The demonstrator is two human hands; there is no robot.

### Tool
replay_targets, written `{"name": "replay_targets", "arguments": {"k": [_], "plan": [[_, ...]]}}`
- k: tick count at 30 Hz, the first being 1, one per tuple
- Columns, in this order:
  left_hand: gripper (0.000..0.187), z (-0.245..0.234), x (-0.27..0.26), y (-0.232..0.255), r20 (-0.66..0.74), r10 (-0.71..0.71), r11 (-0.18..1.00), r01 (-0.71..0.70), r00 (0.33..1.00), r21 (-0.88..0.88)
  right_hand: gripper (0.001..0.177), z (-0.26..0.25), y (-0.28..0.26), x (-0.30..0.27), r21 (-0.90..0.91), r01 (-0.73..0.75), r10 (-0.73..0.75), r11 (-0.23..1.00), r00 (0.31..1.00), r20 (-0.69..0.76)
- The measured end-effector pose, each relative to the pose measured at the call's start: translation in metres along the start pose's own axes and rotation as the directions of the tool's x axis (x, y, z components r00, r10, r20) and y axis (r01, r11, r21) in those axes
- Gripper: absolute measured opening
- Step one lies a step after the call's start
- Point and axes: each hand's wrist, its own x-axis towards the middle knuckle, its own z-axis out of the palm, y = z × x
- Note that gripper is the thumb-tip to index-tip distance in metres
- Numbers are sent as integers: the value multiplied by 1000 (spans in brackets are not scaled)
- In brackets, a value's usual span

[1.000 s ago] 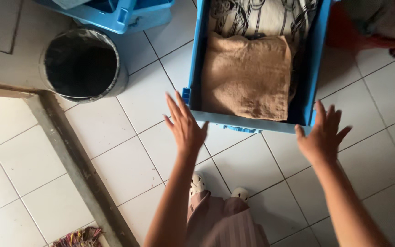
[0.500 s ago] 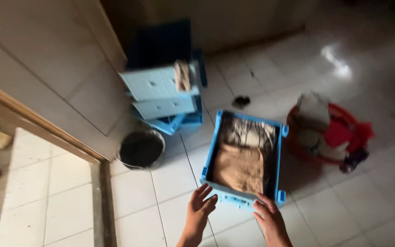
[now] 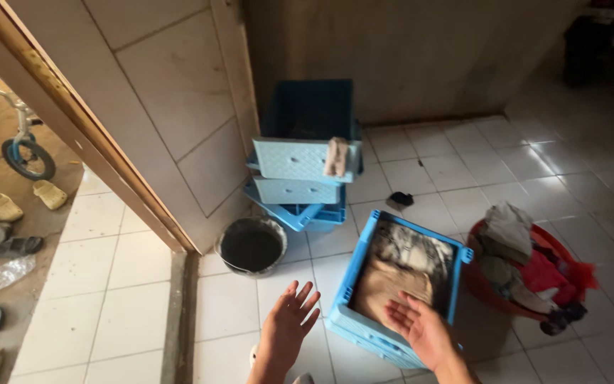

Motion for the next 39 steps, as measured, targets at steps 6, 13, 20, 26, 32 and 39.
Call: {"name": "replay_targets", "arguments": {"k": [6, 13, 20, 26, 32, 39], "plan": [[46, -24, 67, 101, 67, -7, 997, 12, 998, -78, 34, 123, -7, 79, 39, -33, 32, 999, 999, 15], [45, -19, 140, 201, -17, -96, 994, 97, 995, 53, 29, 224, 2, 137, 173, -85, 83, 981, 996, 15], [42, 11, 204, 234, 20, -165, 986, 164, 986, 37, 42, 233, -14, 200, -199, 70, -88, 978, 993, -81], [40, 35, 252, 254, -15, -181, 983, 181, 983, 30, 62, 274, -59, 301, -833, 504, -512, 229, 790, 337], [39, 63, 316, 268, -105, -160, 986, 163, 982, 21, 84, 341, -98, 400, -717, 585, -420, -378, 582, 696], [38, 97, 398, 258, -193, -172, 985, 166, 966, -45, 87, 351, -108, 502, -593, 446, -160, -671, 694, 702]]}}
